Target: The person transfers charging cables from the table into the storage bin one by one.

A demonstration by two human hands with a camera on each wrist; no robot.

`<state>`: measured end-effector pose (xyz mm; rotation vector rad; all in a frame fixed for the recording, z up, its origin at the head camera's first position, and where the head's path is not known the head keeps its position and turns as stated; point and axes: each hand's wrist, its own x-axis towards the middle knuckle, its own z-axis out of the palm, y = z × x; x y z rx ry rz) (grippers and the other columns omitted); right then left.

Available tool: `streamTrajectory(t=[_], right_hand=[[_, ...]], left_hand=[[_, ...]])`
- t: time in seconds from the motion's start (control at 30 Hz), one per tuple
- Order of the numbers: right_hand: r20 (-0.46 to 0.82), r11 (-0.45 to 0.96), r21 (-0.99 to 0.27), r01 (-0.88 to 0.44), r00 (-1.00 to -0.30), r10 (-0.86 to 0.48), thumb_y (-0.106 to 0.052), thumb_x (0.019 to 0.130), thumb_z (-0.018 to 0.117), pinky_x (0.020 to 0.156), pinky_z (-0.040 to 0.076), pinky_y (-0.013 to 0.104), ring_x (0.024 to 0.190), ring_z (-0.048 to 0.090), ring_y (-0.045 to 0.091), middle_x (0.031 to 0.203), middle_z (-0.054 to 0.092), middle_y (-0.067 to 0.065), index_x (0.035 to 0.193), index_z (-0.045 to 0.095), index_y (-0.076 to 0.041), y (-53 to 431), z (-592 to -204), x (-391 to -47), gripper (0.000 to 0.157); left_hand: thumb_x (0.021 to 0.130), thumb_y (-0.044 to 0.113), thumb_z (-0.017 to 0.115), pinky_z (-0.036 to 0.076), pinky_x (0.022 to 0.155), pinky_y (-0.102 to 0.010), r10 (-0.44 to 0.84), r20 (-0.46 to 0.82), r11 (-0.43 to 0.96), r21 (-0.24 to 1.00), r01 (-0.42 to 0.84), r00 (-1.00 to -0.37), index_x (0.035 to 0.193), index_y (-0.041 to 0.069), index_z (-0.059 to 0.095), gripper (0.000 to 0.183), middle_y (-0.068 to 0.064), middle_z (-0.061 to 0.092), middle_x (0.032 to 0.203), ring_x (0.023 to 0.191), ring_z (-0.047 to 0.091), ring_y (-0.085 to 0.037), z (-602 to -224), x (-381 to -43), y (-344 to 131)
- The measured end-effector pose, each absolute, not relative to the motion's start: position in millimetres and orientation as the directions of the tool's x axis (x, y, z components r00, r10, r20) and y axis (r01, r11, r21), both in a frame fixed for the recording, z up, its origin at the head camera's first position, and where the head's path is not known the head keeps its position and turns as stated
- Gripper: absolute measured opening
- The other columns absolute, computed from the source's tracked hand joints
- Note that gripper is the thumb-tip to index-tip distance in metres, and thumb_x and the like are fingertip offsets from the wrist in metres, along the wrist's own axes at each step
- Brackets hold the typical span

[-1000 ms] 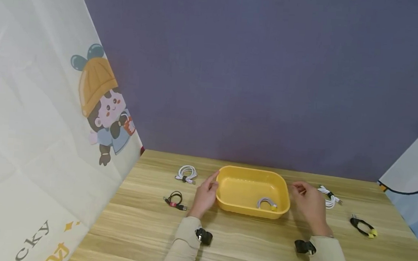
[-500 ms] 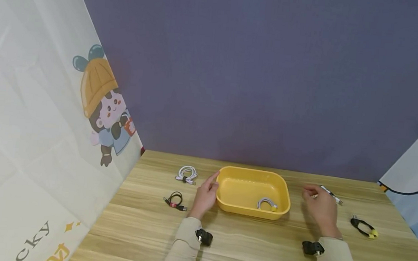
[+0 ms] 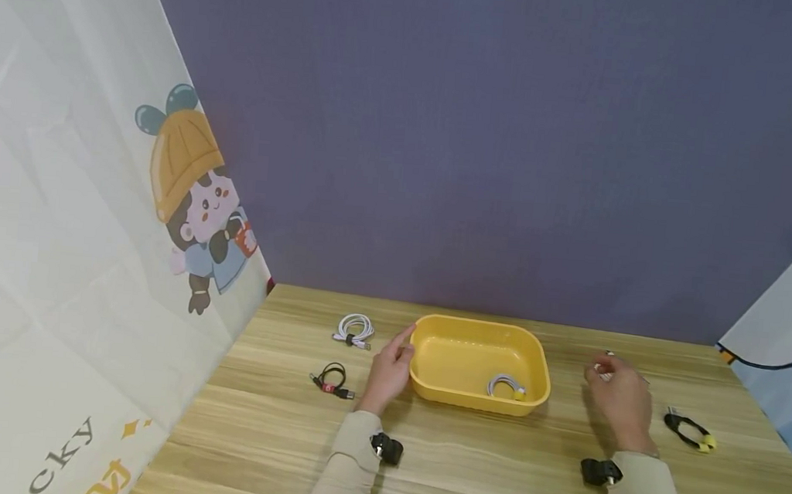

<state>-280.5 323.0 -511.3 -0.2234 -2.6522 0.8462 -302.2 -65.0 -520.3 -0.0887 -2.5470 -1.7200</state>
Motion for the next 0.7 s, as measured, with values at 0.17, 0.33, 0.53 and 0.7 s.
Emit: streamTrajectory(t=[0.17,0.33,0.53,0.7], right_hand=[[0.218,0.804,-0.589,0.082,-0.942,0.256,-0.026,0.1,0.062,0.072,0.051,0.056,0.102,0.064,0.052,0.123,0.064,0.033,0.13,0.063,0.005,333.4,-515.2,-280.6,0.043],[0.161,0.804,-0.583,0.117,-0.953,0.256,-0.027,0.1,0.062,0.078,0.049,0.062,0.108,0.057,0.058,0.129,0.055,0.038,0.133,0.06,0.007,340.8,-517.5,-278.7,0.048],[0.129,0.824,-0.554,0.122,-0.965,0.229,-0.028,0.1,0.059,0.082,0.046,0.067,0.109,0.052,0.064,0.13,0.047,0.044,0.137,0.055,0.008,345.2,-516.8,-277.8,0.052],[0.081,0.826,-0.548,0.133,-0.974,0.211,-0.031,0.102,0.056,0.083,0.045,0.067,0.11,0.051,0.064,0.13,0.044,0.045,0.139,0.052,0.01,346.2,-515.3,-278.3,0.055]], left_hand=[[0.109,0.025,0.047,0.044,0.058,-0.026,0.011,0.087,0.374,0.923,0.084,-0.996,0.153,0.029,0.049,0.044,-0.015,0.073,0.118,0.061,0.05,-0.011,-522.2,-303.3,-64.3],[0.109,0.024,0.047,0.043,0.057,-0.026,0.012,0.09,0.381,0.92,0.088,-0.996,0.153,0.03,0.049,0.044,-0.016,0.074,0.115,0.059,0.048,-0.011,-523.1,-303.1,-63.3],[0.109,0.024,0.048,0.043,0.057,-0.026,0.005,0.094,0.386,0.918,0.089,-0.996,0.153,0.028,0.049,0.044,-0.015,0.074,0.114,0.06,0.049,-0.01,-523.2,-303.8,-63.0],[0.109,0.026,0.048,0.044,0.057,-0.026,0.002,0.087,0.38,0.921,0.081,-0.996,0.153,0.031,0.05,0.044,-0.015,0.074,0.115,0.059,0.049,-0.011,-522.7,-304.4,-63.9]])
